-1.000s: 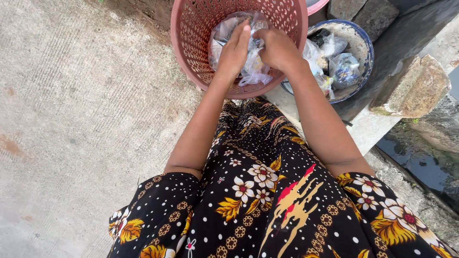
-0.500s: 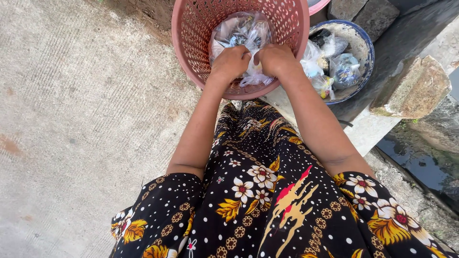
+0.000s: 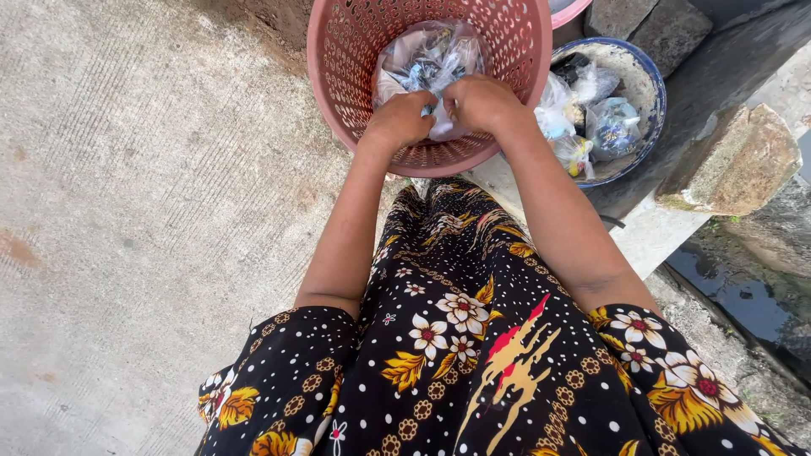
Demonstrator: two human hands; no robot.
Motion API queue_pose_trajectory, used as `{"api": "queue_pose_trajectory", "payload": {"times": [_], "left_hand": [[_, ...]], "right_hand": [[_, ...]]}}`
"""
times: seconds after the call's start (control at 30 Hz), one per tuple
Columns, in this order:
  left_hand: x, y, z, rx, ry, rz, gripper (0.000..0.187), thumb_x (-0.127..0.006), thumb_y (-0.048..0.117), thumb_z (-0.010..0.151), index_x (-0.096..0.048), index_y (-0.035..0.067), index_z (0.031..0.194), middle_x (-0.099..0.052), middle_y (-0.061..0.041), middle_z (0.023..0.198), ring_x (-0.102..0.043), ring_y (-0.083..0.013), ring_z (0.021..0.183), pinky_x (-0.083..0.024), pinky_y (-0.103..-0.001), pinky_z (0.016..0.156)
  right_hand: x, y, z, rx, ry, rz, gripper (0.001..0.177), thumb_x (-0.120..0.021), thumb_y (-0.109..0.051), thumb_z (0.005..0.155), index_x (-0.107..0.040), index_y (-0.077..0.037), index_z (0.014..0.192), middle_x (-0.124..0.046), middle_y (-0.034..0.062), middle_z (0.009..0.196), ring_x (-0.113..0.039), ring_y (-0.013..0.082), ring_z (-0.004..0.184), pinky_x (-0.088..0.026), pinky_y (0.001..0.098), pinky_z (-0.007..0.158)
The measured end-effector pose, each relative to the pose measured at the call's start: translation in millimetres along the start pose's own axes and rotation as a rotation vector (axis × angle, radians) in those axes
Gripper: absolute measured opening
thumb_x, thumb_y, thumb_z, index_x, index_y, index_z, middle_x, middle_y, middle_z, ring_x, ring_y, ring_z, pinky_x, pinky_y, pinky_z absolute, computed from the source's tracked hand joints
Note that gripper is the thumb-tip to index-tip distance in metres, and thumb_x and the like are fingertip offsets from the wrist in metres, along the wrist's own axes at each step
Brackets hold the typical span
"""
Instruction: The recorder sorts food items in plastic bags into a different bucket.
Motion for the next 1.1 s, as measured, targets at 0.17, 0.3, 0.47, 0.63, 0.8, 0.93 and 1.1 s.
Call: {"api": "queue_pose_trajectory", "payload": {"times": [0.17, 0.3, 0.47, 0.63, 0.8, 0.93, 1.1], "left_hand": [[2, -8, 5, 0.041, 0.025, -0.035, 0.054, -0.066, 0.023, 0.086, -0.058, 0.017, 0.139, -0.064, -0.018, 0.133, -0.059, -0.0358, 0.125, -0.044, -0.047, 0.105], [5, -8, 8, 0.011, 0.057, -0.072, 0.059, -0.069, 0.021, 0.084, -0.056, 0.011, 0.140, -0.065, -0.022, 0.130, -0.061, -0.0373, 0.123, -0.047, -0.046, 0.105], [16, 2, 5, -0.026, 0.140, -0.173, 0.054, -0.074, 0.028, 0.086, -0.059, 0.007, 0.134, -0.070, -0.022, 0.118, -0.068, -0.0371, 0.110, -0.051, -0.047, 0.096], [50, 25, -8, -0.043, 0.301, -0.317, 0.029, -0.072, 0.028, 0.092, -0.072, 0.012, 0.116, -0.076, -0.013, 0.091, -0.073, -0.0250, 0.082, -0.056, -0.042, 0.077], [70, 41, -10, -0.142, 0.392, -0.506, 0.025, -0.070, 0.023, 0.095, -0.072, 0.011, 0.116, -0.077, -0.008, 0.087, -0.071, -0.0151, 0.075, -0.057, -0.035, 0.072], [77, 47, -6, -0.256, 0.457, -0.718, 0.022, -0.068, 0.018, 0.098, -0.071, 0.006, 0.117, -0.078, -0.005, 0.095, -0.070, -0.0098, 0.083, -0.058, -0.031, 0.078], [82, 59, 3, -0.401, 0.467, -1.010, 0.020, -0.066, 0.010, 0.102, -0.069, 0.002, 0.121, -0.076, -0.005, 0.104, -0.070, -0.0091, 0.093, -0.058, -0.029, 0.085]], "right_hand": [[21, 2, 0, 0.063, 0.134, 0.145, 0.018, -0.073, -0.008, 0.085, -0.072, -0.008, 0.103, -0.072, 0.0175, 0.104, -0.068, 0.0381, 0.100, -0.053, 0.0487, 0.086], [30, 10, -2, 0.042, 0.193, 0.365, 0.019, -0.074, -0.010, 0.091, -0.067, -0.005, 0.109, -0.072, 0.0180, 0.097, -0.069, 0.0380, 0.092, -0.052, 0.0475, 0.080], [42, 11, -5, 0.124, 0.314, 0.517, 0.021, -0.072, -0.006, 0.093, -0.064, -0.002, 0.112, -0.072, 0.0180, 0.095, -0.071, 0.0345, 0.088, -0.054, 0.0446, 0.077], [68, 5, -17, 0.114, 0.427, 0.642, 0.015, -0.072, -0.006, 0.099, -0.062, -0.001, 0.109, -0.071, 0.0111, 0.088, -0.068, 0.0182, 0.078, -0.053, 0.0349, 0.072], [90, 5, -25, 0.153, 0.558, 0.778, 0.014, -0.071, -0.004, 0.101, -0.062, -0.002, 0.111, -0.071, 0.0063, 0.092, -0.066, 0.0115, 0.083, -0.054, 0.0296, 0.073], [110, 3, -37, 0.196, 0.707, 0.826, 0.019, -0.072, -0.007, 0.102, -0.062, -0.002, 0.117, -0.074, 0.0041, 0.101, -0.073, 0.0119, 0.094, -0.059, 0.0289, 0.081], [116, 10, -45, 0.219, 0.795, 0.936, 0.024, -0.073, -0.011, 0.107, -0.063, -0.001, 0.127, -0.069, 0.0100, 0.119, -0.071, 0.0169, 0.108, -0.060, 0.0310, 0.092]]}}
Point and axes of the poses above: each hand's wrist, its own z-axis towards the middle knuckle, its own x-axis out of the back of the hand, y = z × x, the point moved 9 cm from there along z, towards the middle knuckle
